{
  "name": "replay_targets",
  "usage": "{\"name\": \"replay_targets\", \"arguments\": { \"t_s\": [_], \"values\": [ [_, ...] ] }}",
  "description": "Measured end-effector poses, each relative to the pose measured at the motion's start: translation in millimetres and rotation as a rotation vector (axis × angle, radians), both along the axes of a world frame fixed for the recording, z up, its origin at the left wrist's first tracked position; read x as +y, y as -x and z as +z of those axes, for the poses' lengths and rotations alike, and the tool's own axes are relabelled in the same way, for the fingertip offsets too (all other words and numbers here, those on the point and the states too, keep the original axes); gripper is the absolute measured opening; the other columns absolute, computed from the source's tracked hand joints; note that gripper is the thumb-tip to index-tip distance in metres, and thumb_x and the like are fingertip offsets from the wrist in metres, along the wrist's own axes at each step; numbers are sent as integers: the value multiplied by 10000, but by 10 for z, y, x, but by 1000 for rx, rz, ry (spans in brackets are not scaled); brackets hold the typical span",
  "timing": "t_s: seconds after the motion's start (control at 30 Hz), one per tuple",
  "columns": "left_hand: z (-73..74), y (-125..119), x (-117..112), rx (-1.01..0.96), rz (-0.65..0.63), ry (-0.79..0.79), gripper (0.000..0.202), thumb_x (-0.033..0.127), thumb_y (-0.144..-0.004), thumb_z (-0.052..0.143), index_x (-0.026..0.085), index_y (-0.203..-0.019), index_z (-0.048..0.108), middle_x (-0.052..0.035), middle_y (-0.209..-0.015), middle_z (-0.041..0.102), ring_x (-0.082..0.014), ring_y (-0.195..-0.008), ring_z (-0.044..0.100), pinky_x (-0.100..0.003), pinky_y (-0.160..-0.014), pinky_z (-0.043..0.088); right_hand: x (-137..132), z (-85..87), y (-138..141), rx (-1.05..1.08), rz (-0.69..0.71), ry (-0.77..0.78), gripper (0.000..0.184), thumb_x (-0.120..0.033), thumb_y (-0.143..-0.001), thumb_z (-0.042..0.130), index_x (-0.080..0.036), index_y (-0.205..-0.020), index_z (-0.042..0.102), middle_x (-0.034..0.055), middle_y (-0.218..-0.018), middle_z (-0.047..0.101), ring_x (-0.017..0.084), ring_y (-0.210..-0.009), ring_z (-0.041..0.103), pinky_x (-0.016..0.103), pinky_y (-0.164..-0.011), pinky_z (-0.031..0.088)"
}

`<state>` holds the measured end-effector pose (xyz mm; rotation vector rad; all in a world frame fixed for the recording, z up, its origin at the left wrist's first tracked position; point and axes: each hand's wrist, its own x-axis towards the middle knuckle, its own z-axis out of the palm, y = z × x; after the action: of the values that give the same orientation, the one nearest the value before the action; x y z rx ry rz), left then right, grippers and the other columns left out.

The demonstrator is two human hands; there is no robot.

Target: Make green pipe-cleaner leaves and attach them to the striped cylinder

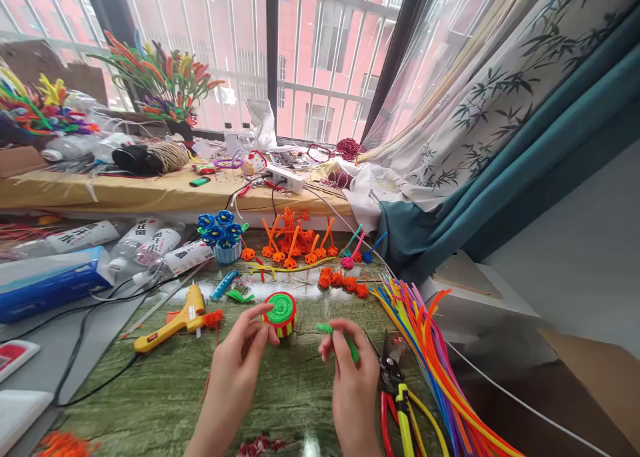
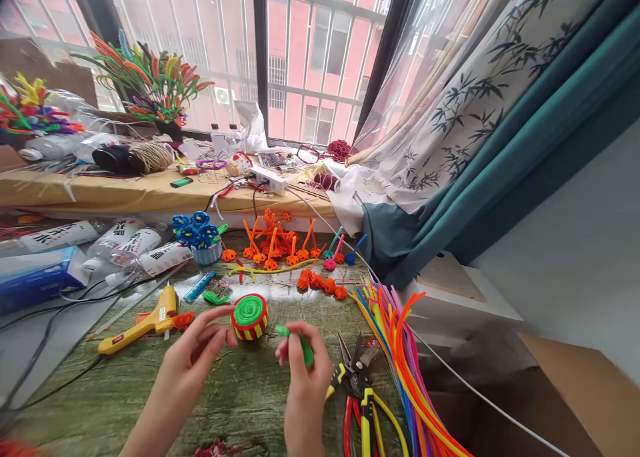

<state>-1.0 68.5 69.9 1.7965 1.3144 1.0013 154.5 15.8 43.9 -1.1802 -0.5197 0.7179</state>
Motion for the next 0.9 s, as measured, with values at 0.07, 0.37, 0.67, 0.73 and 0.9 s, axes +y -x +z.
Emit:
{"name": "replay_targets", "arguments": {
  "t_s": [0.07,0.37,0.67,0.73,0.9],
  "values": [
    [54,-15,105,4,65,-25,355,386,-940,380,182,-1164,565,-9,-746,669,-207,-739,662,-286,-673,489,360,43,89,25,-51,-52,323,-476,-827,660,-181,-958,653,-7,-707,619,155,-630,586,286,-631,499],
    [-481,-103,96,159,202,79,262,200,-856,522,147,-1112,543,105,-525,481,-177,-477,582,-271,-503,426,1031,-596,390,166,-114,61,262,-344,-965,610,-159,-1150,615,52,-1072,666,177,-854,674,357,-738,578],
    [-608,-274,709,174,180,2,288,346,-950,599,161,-1170,593,-11,-902,677,-122,-632,633,-301,-605,556,1448,-647,234,65,-156,35,326,-333,-959,624,-175,-1242,587,83,-1239,626,231,-1024,658,438,-855,565],
    [-654,-256,754,149,227,-47,287,349,-952,595,161,-1170,594,-15,-914,675,-127,-652,637,-307,-615,559,1398,-653,214,28,-181,33,322,-336,-961,620,-174,-1237,589,82,-1231,630,227,-1013,661,432,-846,568],
    [-779,-227,742,71,412,-179,268,361,-959,577,161,-1137,595,6,-846,650,-130,-642,622,-321,-632,549,1124,-635,235,-47,-167,46,198,-354,-929,625,-159,-948,654,-1,-845,641,147,-731,610,307,-695,524]
  ]
}}
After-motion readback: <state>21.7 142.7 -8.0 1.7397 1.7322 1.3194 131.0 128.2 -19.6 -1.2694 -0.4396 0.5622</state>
